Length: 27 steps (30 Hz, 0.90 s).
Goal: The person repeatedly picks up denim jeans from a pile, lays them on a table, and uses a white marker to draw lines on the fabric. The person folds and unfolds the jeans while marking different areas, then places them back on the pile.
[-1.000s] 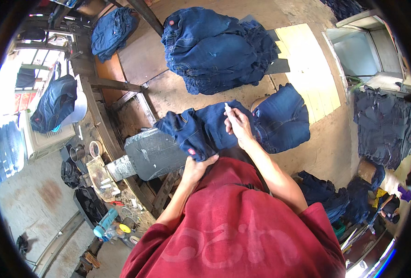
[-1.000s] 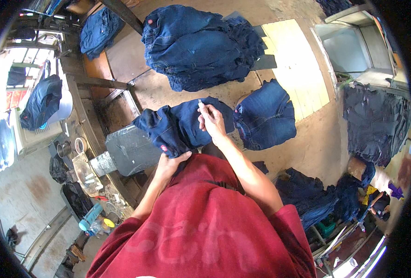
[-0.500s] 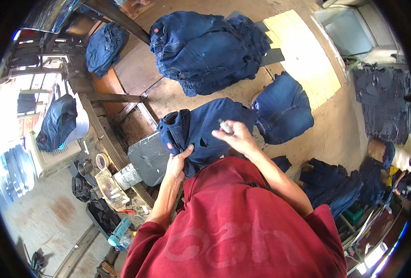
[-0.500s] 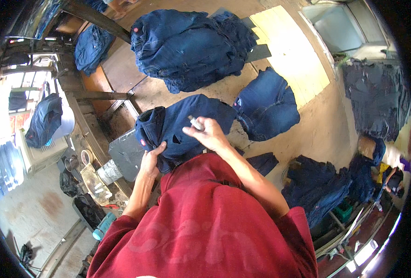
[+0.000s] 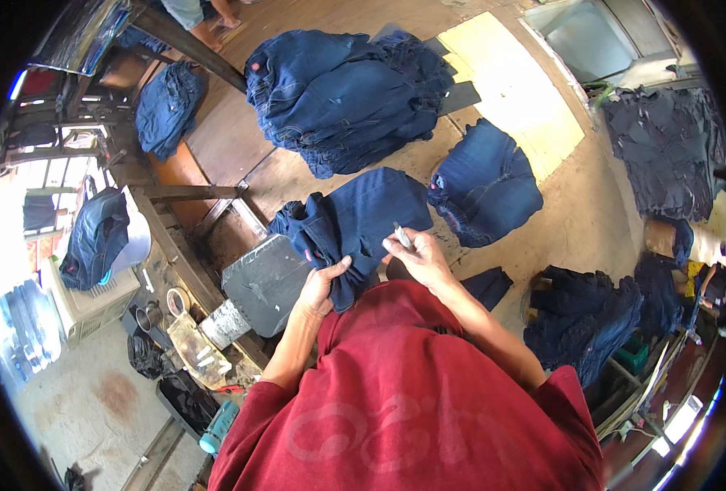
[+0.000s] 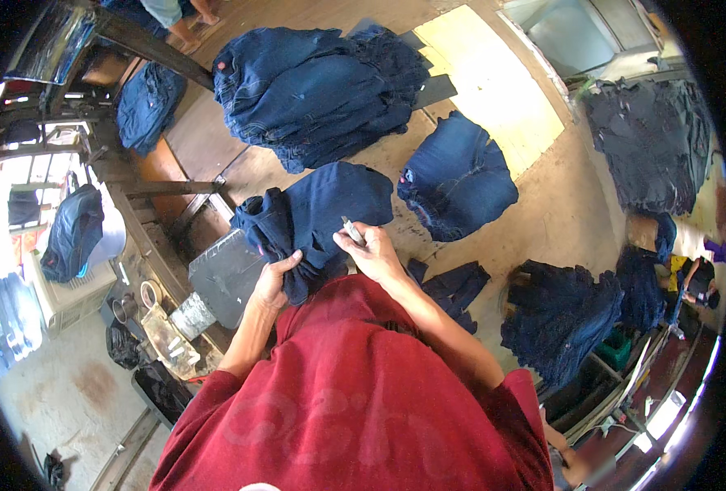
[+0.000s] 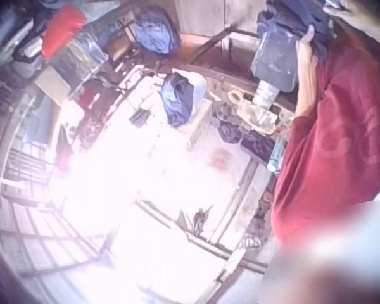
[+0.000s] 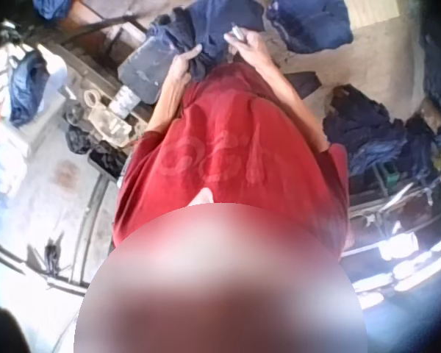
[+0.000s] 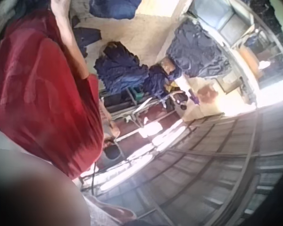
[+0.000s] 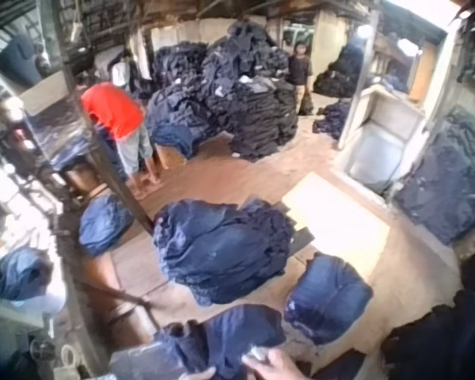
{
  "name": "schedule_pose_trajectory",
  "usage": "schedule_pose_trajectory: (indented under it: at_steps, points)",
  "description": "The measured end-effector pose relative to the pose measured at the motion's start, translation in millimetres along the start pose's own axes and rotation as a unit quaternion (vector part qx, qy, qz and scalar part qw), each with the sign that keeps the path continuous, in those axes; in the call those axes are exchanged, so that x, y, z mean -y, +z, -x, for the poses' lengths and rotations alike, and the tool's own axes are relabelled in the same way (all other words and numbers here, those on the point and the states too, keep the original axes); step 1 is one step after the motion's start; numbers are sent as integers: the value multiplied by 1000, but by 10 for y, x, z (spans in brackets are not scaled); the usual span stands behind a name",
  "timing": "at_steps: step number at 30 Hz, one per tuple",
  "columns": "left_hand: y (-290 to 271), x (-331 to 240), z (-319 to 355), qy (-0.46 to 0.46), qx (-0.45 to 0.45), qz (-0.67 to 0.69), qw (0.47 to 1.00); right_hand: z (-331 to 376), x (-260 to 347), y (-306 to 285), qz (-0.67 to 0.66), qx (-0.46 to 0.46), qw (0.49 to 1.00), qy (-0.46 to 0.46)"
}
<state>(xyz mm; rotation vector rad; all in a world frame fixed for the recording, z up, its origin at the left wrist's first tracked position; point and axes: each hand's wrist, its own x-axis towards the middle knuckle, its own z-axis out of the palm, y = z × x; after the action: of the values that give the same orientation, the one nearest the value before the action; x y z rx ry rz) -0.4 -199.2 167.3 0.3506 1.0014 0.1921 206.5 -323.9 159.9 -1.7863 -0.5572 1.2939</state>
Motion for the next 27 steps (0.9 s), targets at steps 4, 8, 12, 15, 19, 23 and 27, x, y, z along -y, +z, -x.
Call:
schedule_pose_trajectory:
  at_steps: [4,8,12,15,19,23,27]
  points:
    - [-48,-54,-70,-49,63,-126,989,388,212,-9,70,-123,986,-82]
    - [-106,-117,-1,41,128,-236,962,688,533,29,277,-140,924,-223]
    - [-157,-118,65,49,132,-259,956,758,715,335,424,-164,864,-217]
    - [-186,-107,59,50,132,-223,965,837,741,555,428,-140,852,-268]
    - [-236,-109,40,14,112,-262,959,865,743,630,439,-234,835,-234]
    - [-322,-121,11,31,168,-253,952,826,780,648,419,-143,875,-197]
    - [-407,-93,-114,-3,205,-210,956,880,760,737,450,-166,846,-232]
